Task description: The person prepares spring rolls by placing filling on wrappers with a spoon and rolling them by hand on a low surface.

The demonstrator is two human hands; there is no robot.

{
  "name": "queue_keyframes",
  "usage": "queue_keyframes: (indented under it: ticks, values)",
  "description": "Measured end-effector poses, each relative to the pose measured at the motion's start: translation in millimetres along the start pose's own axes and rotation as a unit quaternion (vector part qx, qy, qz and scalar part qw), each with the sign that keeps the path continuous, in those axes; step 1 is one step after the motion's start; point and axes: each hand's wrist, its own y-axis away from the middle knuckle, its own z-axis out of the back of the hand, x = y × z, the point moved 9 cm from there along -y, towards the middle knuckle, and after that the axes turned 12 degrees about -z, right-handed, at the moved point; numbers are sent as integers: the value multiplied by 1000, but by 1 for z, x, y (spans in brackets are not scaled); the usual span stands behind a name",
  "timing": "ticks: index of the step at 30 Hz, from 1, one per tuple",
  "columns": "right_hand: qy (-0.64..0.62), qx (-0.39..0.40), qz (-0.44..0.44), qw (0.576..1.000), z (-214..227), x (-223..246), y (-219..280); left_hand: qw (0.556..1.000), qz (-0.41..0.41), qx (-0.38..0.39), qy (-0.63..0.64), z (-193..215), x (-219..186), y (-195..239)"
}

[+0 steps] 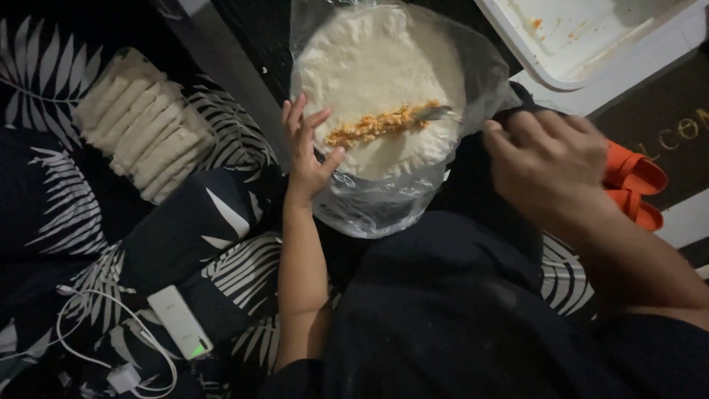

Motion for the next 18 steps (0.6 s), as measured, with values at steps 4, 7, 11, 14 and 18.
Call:
queue_keyframes:
  ticks: [4,7,11,14,18]
  values:
    - [-22,-40,-9,999,2,-7,11,1000,-3,-5,-5,2,-3,-4]
    - [-56,-54,-14,997,-3,4,10,1000,-3,-3,-7,1,-5,-3]
    - [-92,-52,-36,994,7,-7,16,1000,-2,1,-5,1,-6,-4]
    - [-99,-96,-63,988,13,-14,15,1000,-3,-3,-9,1,-6,-4]
    - [-56,-44,-52,996,-15,-14,15,1000,-3,-7,-12,-1,-4,-5]
